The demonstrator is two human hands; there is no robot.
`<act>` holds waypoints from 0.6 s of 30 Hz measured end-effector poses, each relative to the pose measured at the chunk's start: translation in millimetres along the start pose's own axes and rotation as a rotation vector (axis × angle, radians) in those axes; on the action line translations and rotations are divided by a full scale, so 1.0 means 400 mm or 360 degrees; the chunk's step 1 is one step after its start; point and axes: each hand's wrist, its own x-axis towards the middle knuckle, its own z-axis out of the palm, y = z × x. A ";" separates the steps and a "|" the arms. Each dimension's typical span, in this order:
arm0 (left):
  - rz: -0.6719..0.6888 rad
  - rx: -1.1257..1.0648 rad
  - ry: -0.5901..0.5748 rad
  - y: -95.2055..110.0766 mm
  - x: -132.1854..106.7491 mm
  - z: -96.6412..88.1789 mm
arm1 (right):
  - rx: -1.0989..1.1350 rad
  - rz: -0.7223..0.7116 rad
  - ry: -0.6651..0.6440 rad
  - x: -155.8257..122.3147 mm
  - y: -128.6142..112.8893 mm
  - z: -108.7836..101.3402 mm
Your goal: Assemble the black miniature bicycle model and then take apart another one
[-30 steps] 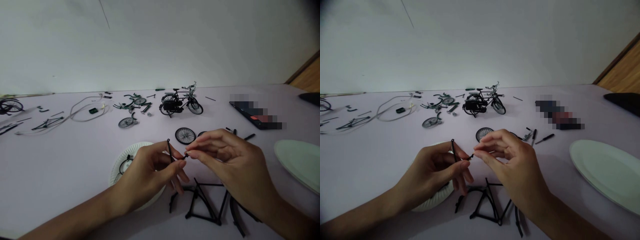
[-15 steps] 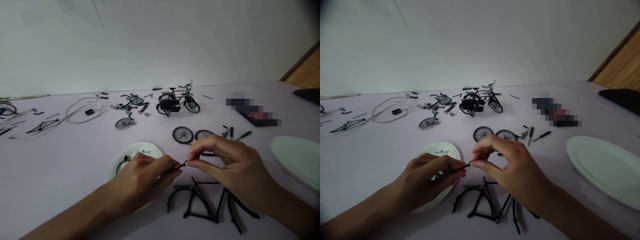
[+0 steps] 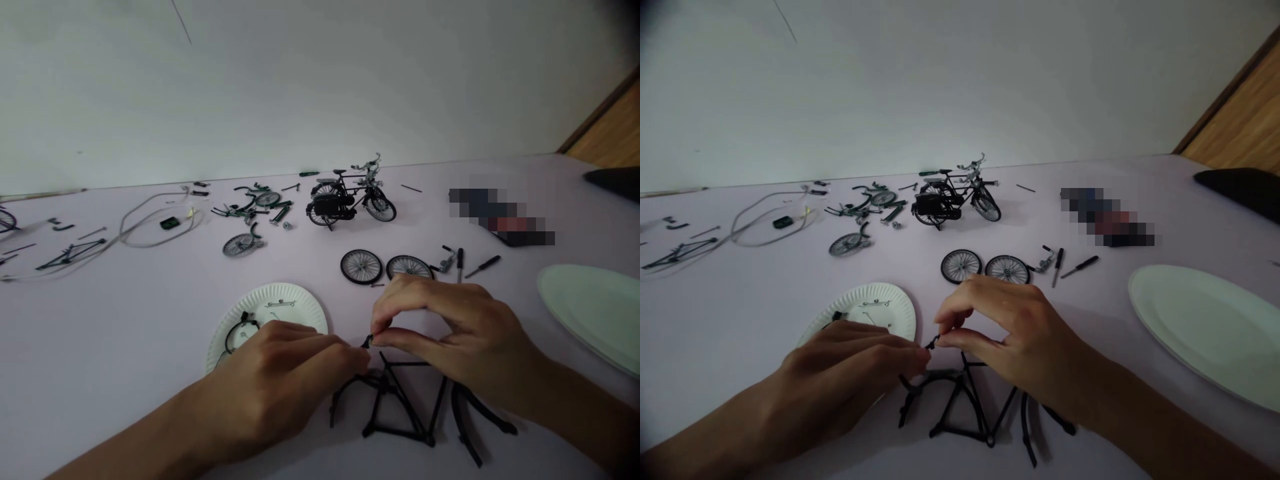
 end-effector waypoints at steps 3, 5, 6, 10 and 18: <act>-0.0029 -0.0074 0.0028 0.002 -0.003 0.003 | -0.0007 -0.0106 -0.0013 -0.003 0.000 0.000; -0.0056 -0.0148 0.0044 0.001 -0.006 0.006 | -0.0019 -0.0135 -0.0033 -0.003 -0.002 0.000; -0.0061 -0.0185 0.0054 0.000 -0.006 0.009 | -0.0021 -0.0133 -0.0041 -0.002 -0.003 0.001; -0.0056 -0.0275 0.0047 -0.003 -0.008 0.019 | -0.0014 -0.0129 -0.0051 -0.002 -0.001 0.000; -0.0027 -0.0419 -0.0094 -0.006 -0.008 0.006 | -0.0027 -0.0245 -0.0344 0.001 0.004 -0.015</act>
